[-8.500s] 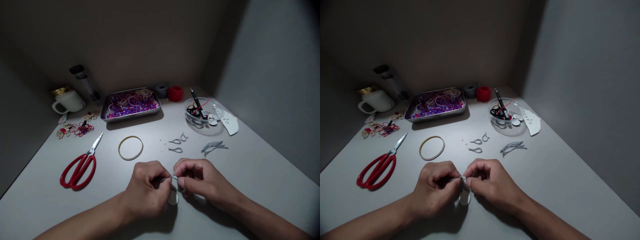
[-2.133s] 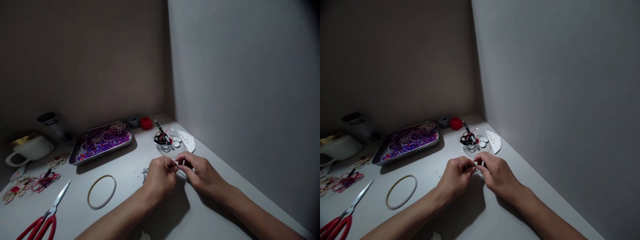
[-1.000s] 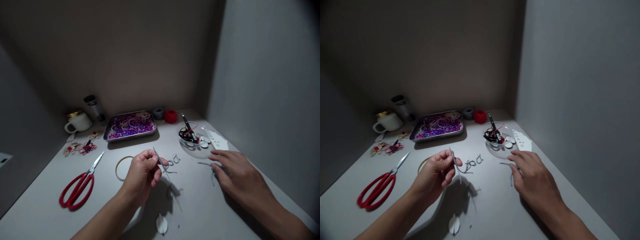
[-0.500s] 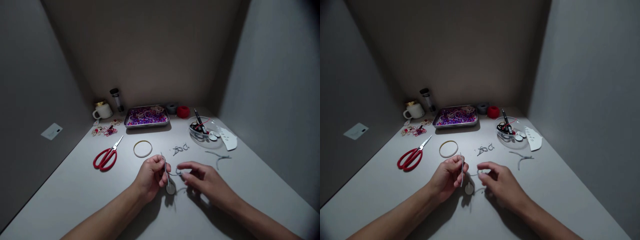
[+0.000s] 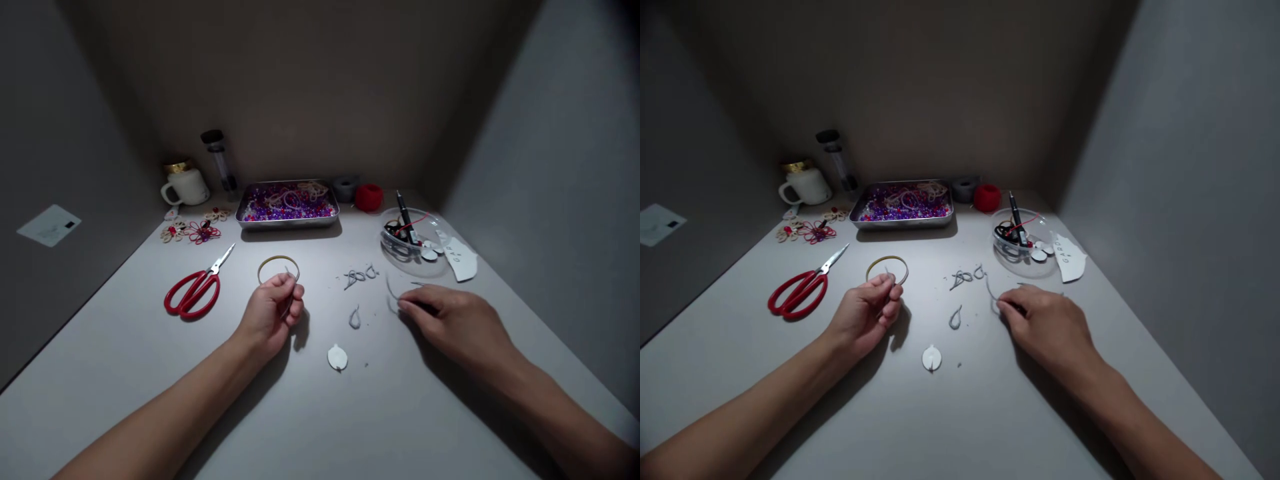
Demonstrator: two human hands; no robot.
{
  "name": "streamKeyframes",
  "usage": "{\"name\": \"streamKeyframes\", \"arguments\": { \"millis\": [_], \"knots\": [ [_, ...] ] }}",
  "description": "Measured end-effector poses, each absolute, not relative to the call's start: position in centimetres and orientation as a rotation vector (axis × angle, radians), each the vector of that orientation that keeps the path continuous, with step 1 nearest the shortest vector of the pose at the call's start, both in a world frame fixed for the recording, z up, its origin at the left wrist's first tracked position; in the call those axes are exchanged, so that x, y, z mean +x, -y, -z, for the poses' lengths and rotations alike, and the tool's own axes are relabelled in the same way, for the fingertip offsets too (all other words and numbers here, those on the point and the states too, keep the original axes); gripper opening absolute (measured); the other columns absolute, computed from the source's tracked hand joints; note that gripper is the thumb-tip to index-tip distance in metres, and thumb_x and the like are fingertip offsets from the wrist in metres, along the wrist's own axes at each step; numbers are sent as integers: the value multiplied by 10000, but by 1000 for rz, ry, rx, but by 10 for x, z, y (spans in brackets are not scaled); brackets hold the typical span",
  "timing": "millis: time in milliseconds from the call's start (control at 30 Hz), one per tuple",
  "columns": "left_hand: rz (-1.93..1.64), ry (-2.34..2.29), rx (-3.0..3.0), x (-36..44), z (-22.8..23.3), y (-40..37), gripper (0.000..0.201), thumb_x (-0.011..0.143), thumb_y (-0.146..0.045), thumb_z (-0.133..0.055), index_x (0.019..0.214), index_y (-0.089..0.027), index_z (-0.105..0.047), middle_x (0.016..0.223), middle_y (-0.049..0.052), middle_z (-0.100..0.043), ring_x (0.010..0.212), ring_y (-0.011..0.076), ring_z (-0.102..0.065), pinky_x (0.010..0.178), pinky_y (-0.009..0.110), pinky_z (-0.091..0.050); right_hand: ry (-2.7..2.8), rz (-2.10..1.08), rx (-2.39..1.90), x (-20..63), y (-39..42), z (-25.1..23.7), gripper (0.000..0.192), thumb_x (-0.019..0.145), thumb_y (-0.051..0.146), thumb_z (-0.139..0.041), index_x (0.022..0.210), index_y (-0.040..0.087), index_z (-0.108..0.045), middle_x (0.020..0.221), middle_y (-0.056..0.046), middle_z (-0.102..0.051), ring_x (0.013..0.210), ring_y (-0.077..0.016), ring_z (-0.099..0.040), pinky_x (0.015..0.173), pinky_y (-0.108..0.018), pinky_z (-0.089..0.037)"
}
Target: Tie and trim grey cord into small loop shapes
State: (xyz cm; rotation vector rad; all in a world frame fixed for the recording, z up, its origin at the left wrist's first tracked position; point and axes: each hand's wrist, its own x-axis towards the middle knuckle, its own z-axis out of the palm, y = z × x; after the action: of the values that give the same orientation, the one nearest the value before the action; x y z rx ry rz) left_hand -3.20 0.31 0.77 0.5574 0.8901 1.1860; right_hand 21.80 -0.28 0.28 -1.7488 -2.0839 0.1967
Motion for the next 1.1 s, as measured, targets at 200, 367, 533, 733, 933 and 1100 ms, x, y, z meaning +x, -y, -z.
{"name": "streamKeyframes", "arguments": {
  "millis": [200, 367, 533, 733, 933, 1100],
  "knots": [
    [-1195, -923, 717, -37, -2, 5, 98, 771, -123, -536, 715, -161, -465, 553, -27, -552, 350, 56, -444, 316, 138, -304, 2041, 92, -1770, 227, -2, 6, 260, 738, 260, -580, 976, 216, -674, 1067, -83, -654, 889, -316, -623, 568, -376, -492],
    [-1178, -929, 776, -33, 3, 8, 100, 771, -149, -550, 717, -167, -467, 542, -30, -557, 347, 59, -455, 311, 137, -307, 1933, -36, -1395, 201, 16, -1, 134, 791, 220, -567, 881, 198, -663, 910, -72, -662, 849, -232, -615, 646, -332, -501],
    [-1155, -927, 816, -35, 4, 9, 110, 788, -157, -542, 706, -164, -469, 557, -28, -560, 351, 49, -453, 317, 135, -304, 2027, -409, -1161, 179, 31, 2, 100, 799, 136, -561, 832, 179, -644, 798, -46, -643, 717, -164, -607, 625, -279, -481],
    [-1140, -936, 846, -35, 3, 9, 119, 794, -166, -545, 698, -162, -475, 557, -30, -552, 363, 47, -456, 318, 130, -298, 2193, -597, -1144, 165, 40, 5, 231, 753, 174, -613, 983, 173, -629, 874, -69, -633, 746, -185, -588, 620, -299, -461],
    [-1133, -953, 862, -35, 4, 9, 115, 779, -176, -574, 704, -157, -490, 562, -29, -550, 369, 46, -455, 326, 134, -303, 2326, -494, -1079, 156, 43, 11, 137, 769, 182, -602, 873, 222, -682, 782, -42, -642, 690, -178, -571, 581, -284, -414],
    [-1128, -959, 865, -35, 3, 9, 121, 769, -187, -586, 703, -159, -490, 561, -30, -547, 371, 47, -452, 324, 134, -303, 2219, -676, -1105, 153, 39, 13, 127, 799, 136, -555, 758, 186, -665, 721, -29, -642, 670, -148, -578, 587, -257, -413]
  ]
}}
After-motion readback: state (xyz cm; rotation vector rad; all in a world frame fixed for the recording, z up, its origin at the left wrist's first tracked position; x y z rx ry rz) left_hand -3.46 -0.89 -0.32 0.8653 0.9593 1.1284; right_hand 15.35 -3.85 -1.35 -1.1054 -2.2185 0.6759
